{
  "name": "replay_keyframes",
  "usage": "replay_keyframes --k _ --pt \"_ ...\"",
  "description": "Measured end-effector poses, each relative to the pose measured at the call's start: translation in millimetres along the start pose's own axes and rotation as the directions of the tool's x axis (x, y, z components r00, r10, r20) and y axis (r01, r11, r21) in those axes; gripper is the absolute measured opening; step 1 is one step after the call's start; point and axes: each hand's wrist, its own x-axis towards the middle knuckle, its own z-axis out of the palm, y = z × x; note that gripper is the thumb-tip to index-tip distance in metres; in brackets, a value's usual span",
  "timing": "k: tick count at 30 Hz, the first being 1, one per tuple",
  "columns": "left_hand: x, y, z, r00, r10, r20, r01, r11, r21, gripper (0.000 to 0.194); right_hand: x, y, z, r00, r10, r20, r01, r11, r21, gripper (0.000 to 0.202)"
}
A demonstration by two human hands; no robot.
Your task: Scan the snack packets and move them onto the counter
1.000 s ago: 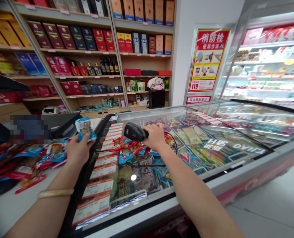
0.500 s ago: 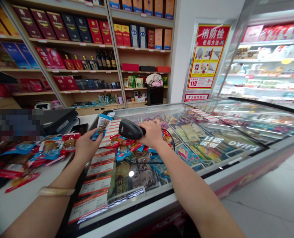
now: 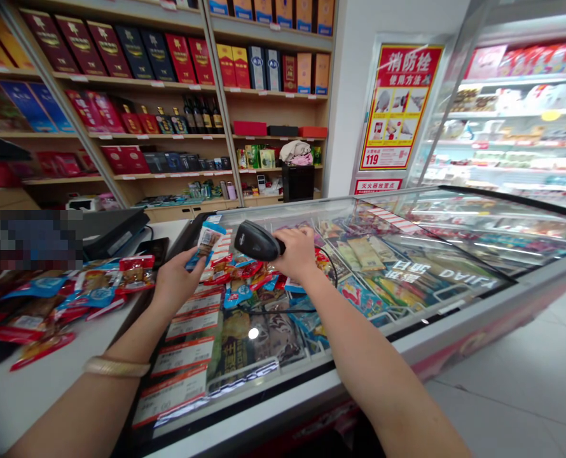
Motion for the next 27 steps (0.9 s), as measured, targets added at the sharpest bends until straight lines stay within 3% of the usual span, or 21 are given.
replay_keyframes --k 3,7,12,17,19,22,25,27 --pt "-7 18 11.3 0.986 0.000 0.167 -0.012 0.998 0.070 0.042 2 11 -1 0.994 0.091 -0.056 -0.092 0.996 -0.021 0.030" --pt "-22 44 27.8 0.927 0.059 0.371 -0.119 0.983 0.142 0.051 2 23 1 0.981 0.166 -0.100 -0.170 0.985 -0.038 0.026" --pt "-29 59 49.1 0.879 0.164 0.447 -0.227 0.970 0.090 0.064 1 26 4 0.982 0.170 -0.081 -0.175 0.983 -0.056 0.025" --pt "-14 64 67.3 0.816 0.266 0.513 -0.255 0.963 -0.093 0.067 1 27 6 0.985 0.159 -0.071 -0.164 0.984 -0.068 0.024" --pt "-4 61 67.9 0.829 0.291 0.477 -0.244 0.957 -0.158 0.065 0 28 6 0.985 0.157 -0.071 -0.162 0.984 -0.072 0.025" --pt "12 46 53.8 0.912 0.260 0.317 -0.228 0.964 -0.135 0.059 0 29 6 0.981 0.173 -0.089 -0.179 0.981 -0.074 0.025" --pt "28 20 22.1 0.984 0.096 0.150 -0.109 0.991 0.075 0.053 0 28 5 0.979 0.181 -0.098 -0.188 0.979 -0.075 0.025" --pt "34 -2 -2.3 0.998 -0.049 0.034 0.041 0.976 0.214 0.048 0 27 4 0.981 0.169 -0.094 -0.176 0.982 -0.075 0.025"
